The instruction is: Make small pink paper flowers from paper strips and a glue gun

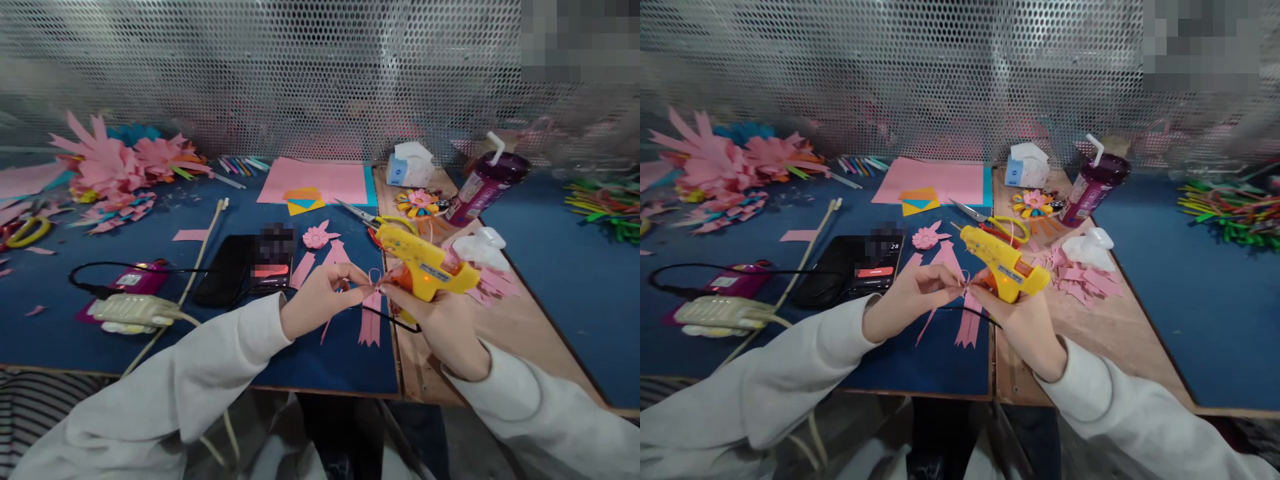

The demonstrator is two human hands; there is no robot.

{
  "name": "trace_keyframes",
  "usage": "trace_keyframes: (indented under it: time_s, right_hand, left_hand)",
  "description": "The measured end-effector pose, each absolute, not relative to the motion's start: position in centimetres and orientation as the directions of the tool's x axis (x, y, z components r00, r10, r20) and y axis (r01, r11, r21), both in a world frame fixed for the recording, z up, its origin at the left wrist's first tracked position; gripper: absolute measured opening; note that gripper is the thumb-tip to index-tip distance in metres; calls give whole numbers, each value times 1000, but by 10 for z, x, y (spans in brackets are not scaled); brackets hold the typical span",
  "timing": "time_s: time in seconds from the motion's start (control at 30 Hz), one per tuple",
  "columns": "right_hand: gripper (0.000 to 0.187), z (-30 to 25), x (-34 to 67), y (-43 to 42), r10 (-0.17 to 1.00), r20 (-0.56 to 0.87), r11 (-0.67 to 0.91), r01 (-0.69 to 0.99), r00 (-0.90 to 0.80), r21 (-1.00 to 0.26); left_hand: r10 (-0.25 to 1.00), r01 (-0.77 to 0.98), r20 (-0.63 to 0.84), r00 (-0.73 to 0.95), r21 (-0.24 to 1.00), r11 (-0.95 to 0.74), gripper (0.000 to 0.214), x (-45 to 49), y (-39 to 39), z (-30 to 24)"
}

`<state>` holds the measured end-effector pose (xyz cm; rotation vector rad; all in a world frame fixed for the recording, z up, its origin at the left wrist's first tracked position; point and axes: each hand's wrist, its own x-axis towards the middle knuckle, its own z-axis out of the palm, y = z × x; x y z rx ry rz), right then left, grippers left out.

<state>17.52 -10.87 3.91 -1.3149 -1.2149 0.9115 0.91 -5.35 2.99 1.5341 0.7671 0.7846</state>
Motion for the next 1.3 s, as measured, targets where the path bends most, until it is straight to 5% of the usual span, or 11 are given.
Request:
trace_keyframes:
  time_s: [0.73,0.97,1.13,1.3]
  right_hand:
    - [15,30,171,-109,967,120,102,89,223,-991]
    - [24,39,179,-114,977,50,60,-44,210,-997]
    - [21,38,189,-125,985,75,65,65,153,-996]
    - [18,32,189,-135,992,103,79,290,68,-954]
  left_hand:
    - [810,89,61,583,986,-138,7,14,-58,34]
    - [935,-18,161,317,986,-163,9,1,-45,41]
    - [958,-48,250,143,968,-245,9,-9,-35,47]
    - [941,-5,300,155,953,-303,12,-9,-36,46]
